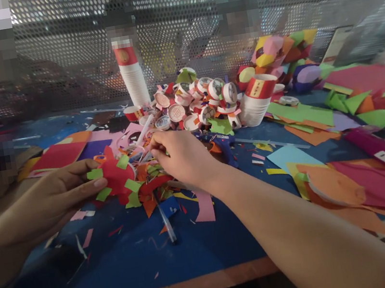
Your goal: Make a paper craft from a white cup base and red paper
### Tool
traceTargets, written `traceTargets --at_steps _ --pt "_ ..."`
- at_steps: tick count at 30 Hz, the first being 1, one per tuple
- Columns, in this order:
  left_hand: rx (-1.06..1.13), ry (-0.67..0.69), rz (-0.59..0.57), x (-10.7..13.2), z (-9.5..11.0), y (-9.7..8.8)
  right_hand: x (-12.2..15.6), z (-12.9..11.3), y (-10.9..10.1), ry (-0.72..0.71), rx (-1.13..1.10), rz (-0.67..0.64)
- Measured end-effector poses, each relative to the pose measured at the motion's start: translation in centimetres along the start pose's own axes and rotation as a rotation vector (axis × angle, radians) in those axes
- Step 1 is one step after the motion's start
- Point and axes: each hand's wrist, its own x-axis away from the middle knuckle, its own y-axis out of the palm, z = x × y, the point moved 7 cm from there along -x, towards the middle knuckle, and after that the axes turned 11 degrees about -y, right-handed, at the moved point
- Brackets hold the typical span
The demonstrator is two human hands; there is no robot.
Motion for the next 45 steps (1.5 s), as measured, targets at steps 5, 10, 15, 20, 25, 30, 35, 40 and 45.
traceTargets --at_steps 5,10,15,20,25,30,35,40,45 --pt "-0.031 -0.006 -0.077 0.3 0.3 0.9 0.0 -0.1 0.1 0.006 -0.002 -0.036" --pt "-0.002 0.003 -0.052 0.3 0.1 0.7 0.2 -0.1 0.4 0.018 -0.093 -0.059" --pt "-0.028 0.010 -0.058 0.1 -0.1 0.6 0.3 -0.2 0.8 0.012 -0.245 -0.071" --pt "-0.082 0.010 -0.060 0.1 -0.1 0.7 0.4 -0.4 1.6 0.051 -0.379 -0.178" --pt "-0.124 0.053 -0.029 0.3 0.1 0.7 0.7 -0.5 2.0 0.083 -0.480 -0.251" --pt "-0.162 0.089 0.000 0.2 0.2 0.6 1.0 -0.8 2.1 0.117 -0.544 -0.279" --pt "-0.219 0.105 -0.022 0.2 0.1 0.8 1.1 -1.3 2.5 0.115 -0.566 -0.331" --pt "-0.233 0.079 -0.045 0.2 0.0 1.1 1.0 -1.5 2.5 0.086 -0.526 -0.295" --pt "-0.250 0.080 -0.051 0.3 0.2 1.5 1.1 -1.7 2.7 0.022 -0.485 -0.302"
